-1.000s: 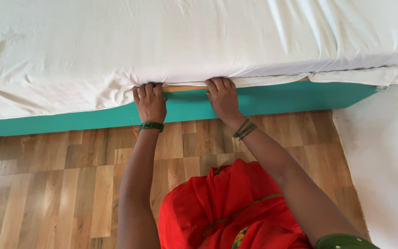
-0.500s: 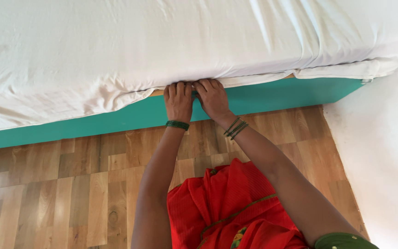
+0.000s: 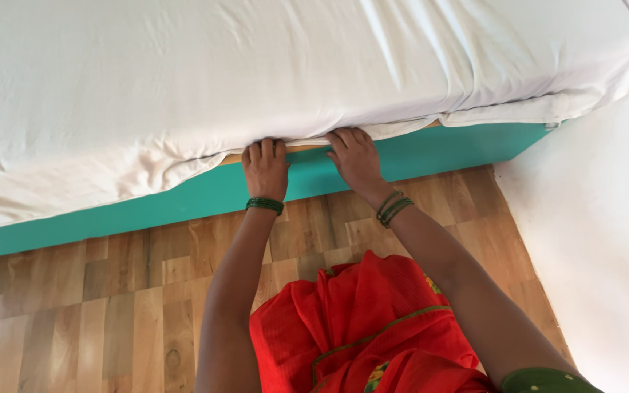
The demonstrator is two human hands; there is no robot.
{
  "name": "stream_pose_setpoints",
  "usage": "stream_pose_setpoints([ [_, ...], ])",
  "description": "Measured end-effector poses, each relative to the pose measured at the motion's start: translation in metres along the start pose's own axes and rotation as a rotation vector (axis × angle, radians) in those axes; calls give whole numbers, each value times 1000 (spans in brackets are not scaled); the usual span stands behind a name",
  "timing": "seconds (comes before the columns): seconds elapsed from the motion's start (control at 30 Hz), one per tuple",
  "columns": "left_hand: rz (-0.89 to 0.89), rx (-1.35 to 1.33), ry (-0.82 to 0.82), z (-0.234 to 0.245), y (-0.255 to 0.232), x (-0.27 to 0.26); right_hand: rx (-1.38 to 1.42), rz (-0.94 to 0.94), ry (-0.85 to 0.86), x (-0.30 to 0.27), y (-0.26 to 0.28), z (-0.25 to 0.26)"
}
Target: The person tucks the edge of a white bedsheet into the side of a bed frame by hand while kneeling on the floor.
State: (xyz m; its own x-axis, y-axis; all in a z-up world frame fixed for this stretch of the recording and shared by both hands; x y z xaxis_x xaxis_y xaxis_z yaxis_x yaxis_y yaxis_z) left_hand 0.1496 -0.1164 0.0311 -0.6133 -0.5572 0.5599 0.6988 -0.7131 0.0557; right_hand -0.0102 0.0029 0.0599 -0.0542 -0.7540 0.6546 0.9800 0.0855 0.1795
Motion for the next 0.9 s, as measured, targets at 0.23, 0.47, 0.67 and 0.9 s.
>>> stream_pose_setpoints([
  [0.23, 41, -31, -24, 9, -12, -1, 22, -63, 48, 12, -2, 3],
  [0.47, -46, -22, -80, 6, -58, 7, 39, -67, 21, 9, 0, 1],
  [0.67, -67, 52, -38, -5, -59, 10, 34, -16, -20, 5, 1, 2],
  [0.9, -70, 48, -34, -6, -59, 10, -7, -75, -85, -16, -31, 38],
])
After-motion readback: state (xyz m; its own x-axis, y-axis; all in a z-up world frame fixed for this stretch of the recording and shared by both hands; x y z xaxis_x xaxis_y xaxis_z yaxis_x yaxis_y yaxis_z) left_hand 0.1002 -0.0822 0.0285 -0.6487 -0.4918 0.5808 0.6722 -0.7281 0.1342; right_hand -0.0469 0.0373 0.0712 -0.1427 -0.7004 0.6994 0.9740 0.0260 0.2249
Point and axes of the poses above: each hand's wrist, its own x-axis towards the middle knuckle, its own z-axis out of the back of the hand, y = z × x, the point moved 4 cm from there along x, towards the middle knuckle, and after that the axes turned 9 degrees about x, right-handed, at the moved point
